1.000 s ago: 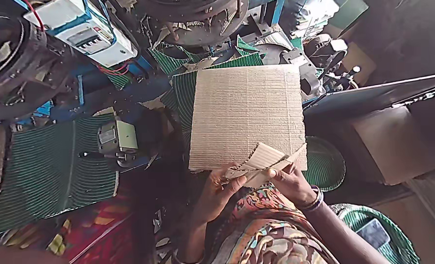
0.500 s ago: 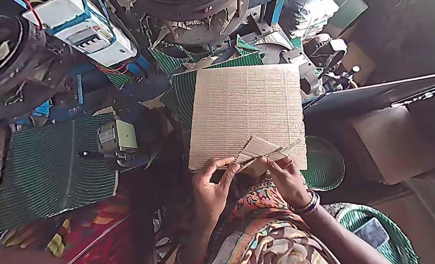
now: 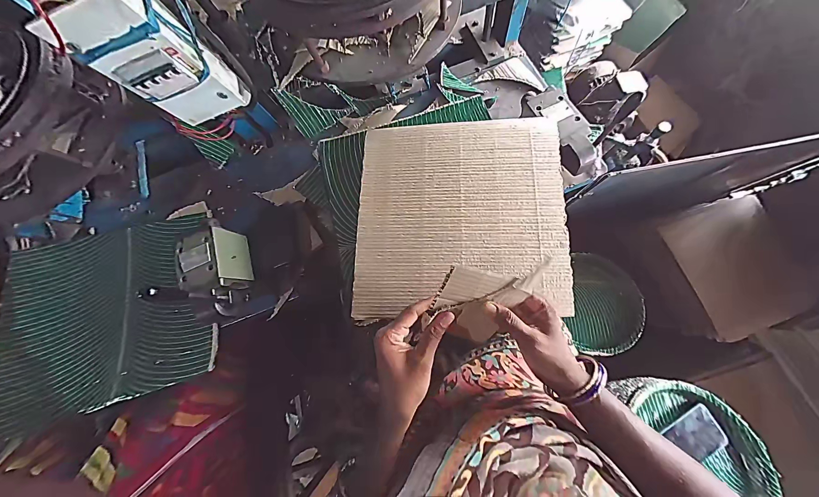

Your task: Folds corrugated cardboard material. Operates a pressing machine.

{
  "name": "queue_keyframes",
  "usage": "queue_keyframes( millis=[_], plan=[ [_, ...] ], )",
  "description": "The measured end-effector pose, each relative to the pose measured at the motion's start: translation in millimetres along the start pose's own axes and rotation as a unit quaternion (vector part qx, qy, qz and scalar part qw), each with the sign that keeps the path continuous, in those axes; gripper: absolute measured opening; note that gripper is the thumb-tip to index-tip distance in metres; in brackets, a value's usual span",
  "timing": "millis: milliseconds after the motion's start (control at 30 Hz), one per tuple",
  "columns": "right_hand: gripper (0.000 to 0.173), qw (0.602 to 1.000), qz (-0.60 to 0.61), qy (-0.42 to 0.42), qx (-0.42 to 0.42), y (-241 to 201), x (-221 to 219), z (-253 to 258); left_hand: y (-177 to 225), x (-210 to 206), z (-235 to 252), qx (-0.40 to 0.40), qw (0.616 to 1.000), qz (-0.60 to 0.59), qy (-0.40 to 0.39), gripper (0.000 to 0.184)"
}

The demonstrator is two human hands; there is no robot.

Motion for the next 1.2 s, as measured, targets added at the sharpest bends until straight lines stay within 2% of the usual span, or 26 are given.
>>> queue_keyframes(
  millis=[100,200,300,333,400,467,500,567,633,667,933,1067,1200],
  plan=[
    [0.012,0.998,0.032,-0.045,-0.003,1,11,1,-2,3,0,0.024,0.999,-0.037,-0.004,0.02],
    [0.008,0.996,0.076,-0.048,-0.018,4,17,1,-3,1,0,0.02,0.998,-0.051,-0.022,0.018],
    [0.012,0.997,0.073,-0.037,-0.008,4,16,4,-1,-1,2,0.012,0.998,-0.047,-0.038,0.019],
    [0.012,0.997,0.077,-0.031,-0.001,4,15,4,-1,-1,3,0.005,0.998,-0.045,-0.042,0.024],
    [0.01,0.996,0.091,-0.014,0.011,6,16,6,-2,2,5,-0.02,0.998,-0.02,-0.051,0.048],
    [0.009,0.994,0.103,0.005,0.02,5,18,6,-2,7,3,-0.045,0.995,0.084,-0.021,0.063],
    [0.01,0.994,0.102,0.011,0.025,4,20,7,0,10,1,-0.062,0.987,0.146,0.016,0.061],
    [0.012,0.996,0.087,0.013,0.033,4,22,7,7,13,-4,-0.098,0.962,0.245,0.078,0.039],
    [0.013,0.996,0.081,0.012,0.036,6,22,6,12,12,-6,-0.122,0.944,0.289,0.101,0.021],
    [0.013,0.996,0.082,0.011,0.034,6,22,6,12,10,-6,-0.128,0.94,0.299,0.101,0.018],
    [0.012,0.993,0.102,-0.01,0.05,6,18,4,7,4,0,-0.116,0.943,0.296,0.098,0.022],
    [0.011,0.992,0.123,-0.009,0.037,8,19,4,1,4,4,-0.089,0.963,0.249,0.051,0.029],
    [0.011,0.993,0.118,0.015,0.016,11,19,6,-5,2,4,-0.063,0.985,0.161,0.002,0.028]
  ],
)
Point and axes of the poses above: each hand's wrist, its own z-axis towards the middle knuckle, its own x-axis out of the back of the hand, y = z × x, the point moved 3 cm from there along z, towards the middle knuckle, and after that the axes turned 15 degrees about -y, right-handed, at the moved point
